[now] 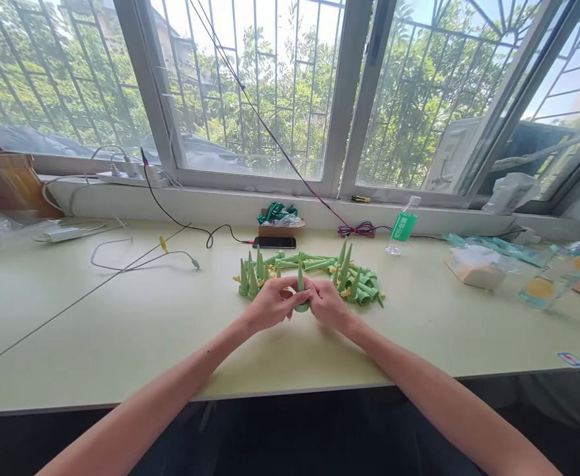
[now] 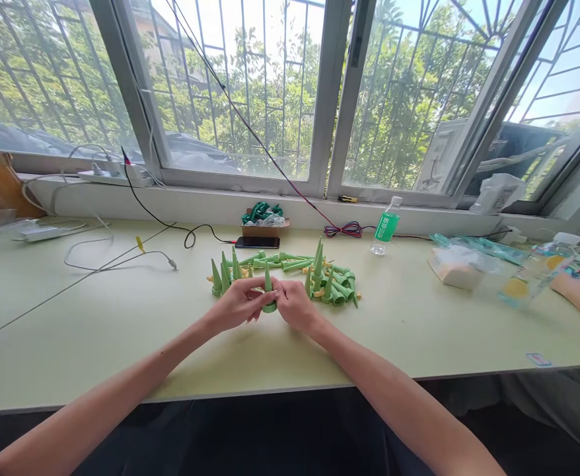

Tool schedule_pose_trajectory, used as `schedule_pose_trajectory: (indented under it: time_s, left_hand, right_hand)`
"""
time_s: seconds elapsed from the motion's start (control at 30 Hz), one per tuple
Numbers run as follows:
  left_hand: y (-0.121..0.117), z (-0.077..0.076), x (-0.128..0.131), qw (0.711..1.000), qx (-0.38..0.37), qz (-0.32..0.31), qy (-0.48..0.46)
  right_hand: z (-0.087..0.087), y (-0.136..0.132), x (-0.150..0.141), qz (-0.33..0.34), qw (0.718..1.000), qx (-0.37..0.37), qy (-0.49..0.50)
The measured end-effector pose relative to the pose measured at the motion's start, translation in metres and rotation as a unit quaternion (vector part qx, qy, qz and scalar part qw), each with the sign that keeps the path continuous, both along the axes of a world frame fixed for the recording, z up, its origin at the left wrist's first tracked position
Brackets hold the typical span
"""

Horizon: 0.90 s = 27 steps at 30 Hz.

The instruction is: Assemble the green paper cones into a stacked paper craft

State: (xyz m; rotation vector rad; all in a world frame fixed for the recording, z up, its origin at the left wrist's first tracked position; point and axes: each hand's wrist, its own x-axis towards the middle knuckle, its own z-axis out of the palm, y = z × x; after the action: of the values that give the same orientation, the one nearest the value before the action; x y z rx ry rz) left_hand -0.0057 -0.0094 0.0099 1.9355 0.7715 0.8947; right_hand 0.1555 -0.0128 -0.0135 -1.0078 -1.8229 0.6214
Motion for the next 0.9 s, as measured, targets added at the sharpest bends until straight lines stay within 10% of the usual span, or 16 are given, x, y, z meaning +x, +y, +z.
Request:
schedule_pose_trajectory:
  time_s: [0.9]
  left_hand:
    - [0.0002, -0.0015, 0.0000, 1.000, -0.002, 0.002, 0.001]
  right_hand:
    - [-0.0008, 0.0011, 0.0006, -0.011, 1.000, 0.004, -0.003]
